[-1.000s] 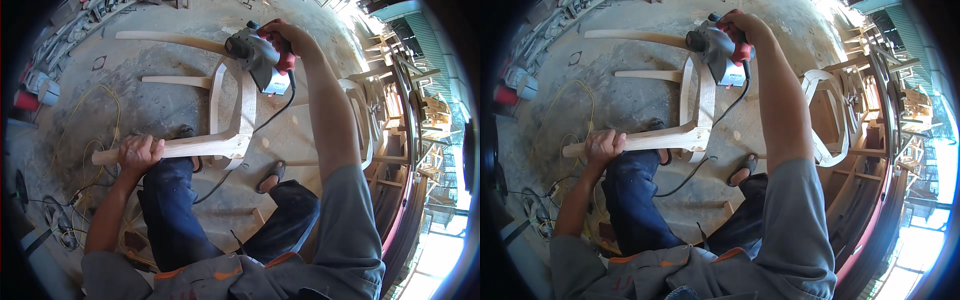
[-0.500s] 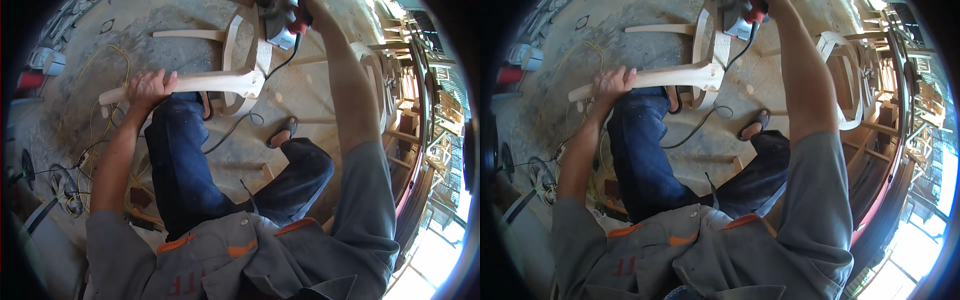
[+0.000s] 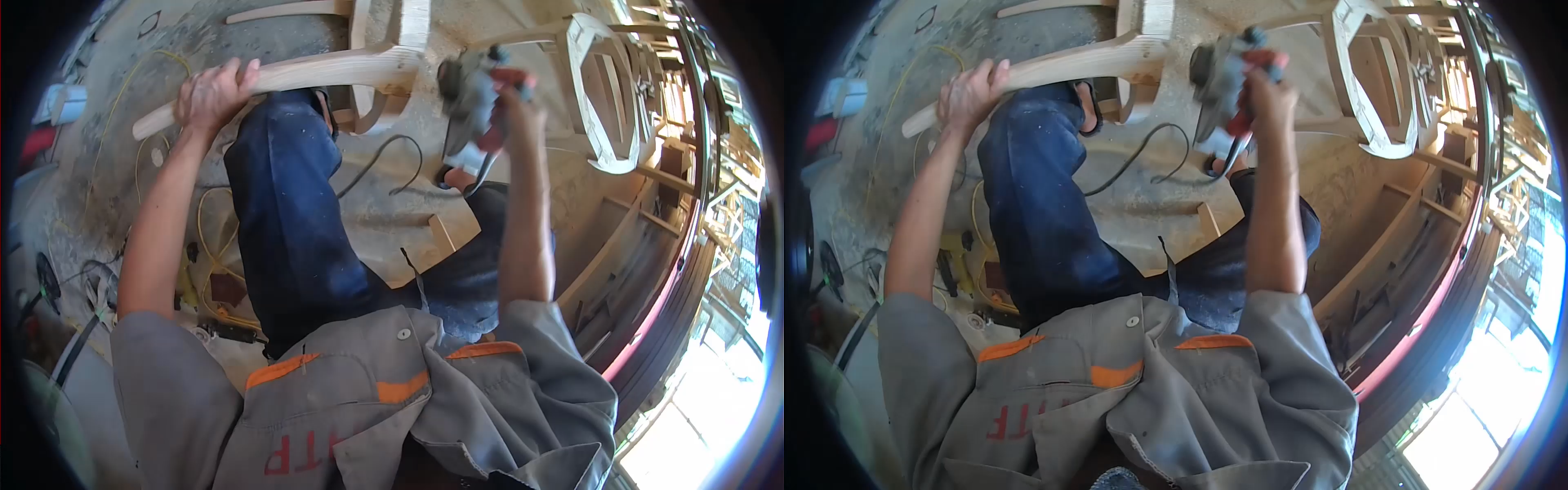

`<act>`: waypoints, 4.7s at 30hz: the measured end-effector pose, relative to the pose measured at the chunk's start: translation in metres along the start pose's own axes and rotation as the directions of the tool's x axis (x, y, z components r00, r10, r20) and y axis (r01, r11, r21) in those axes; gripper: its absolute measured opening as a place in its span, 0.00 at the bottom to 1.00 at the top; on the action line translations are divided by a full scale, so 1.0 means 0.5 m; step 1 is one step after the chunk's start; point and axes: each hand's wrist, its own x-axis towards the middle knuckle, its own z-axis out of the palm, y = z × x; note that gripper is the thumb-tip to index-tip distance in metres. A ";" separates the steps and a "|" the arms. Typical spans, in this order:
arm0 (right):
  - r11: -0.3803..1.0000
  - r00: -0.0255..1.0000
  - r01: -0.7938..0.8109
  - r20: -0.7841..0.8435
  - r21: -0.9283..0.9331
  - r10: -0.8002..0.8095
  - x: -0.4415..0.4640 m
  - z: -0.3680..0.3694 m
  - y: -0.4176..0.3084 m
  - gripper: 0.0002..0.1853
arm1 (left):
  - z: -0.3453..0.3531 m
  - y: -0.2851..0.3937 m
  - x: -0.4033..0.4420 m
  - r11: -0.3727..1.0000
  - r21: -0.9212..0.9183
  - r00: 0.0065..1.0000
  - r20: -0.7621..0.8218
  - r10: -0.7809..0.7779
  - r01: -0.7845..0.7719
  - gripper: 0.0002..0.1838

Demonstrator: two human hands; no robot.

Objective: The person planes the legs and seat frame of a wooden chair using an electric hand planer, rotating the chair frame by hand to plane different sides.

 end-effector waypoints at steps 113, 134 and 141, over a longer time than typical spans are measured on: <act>0.778 0.991 -0.108 0.133 0.619 0.031 0.105 -0.092 0.219 0.16 | 0.148 0.422 0.338 0.313 -0.782 0.832 0.435 -0.345 0.539 0.41; 0.658 0.917 -0.394 0.233 0.642 0.323 0.126 -0.006 0.495 0.52 | -0.325 0.373 0.290 0.087 -0.838 0.779 0.534 0.328 0.538 0.28; 0.927 0.997 -0.081 0.040 0.366 0.072 0.242 -0.097 0.218 0.50 | -0.187 0.128 0.393 0.071 -0.855 0.857 0.515 -0.005 0.514 0.37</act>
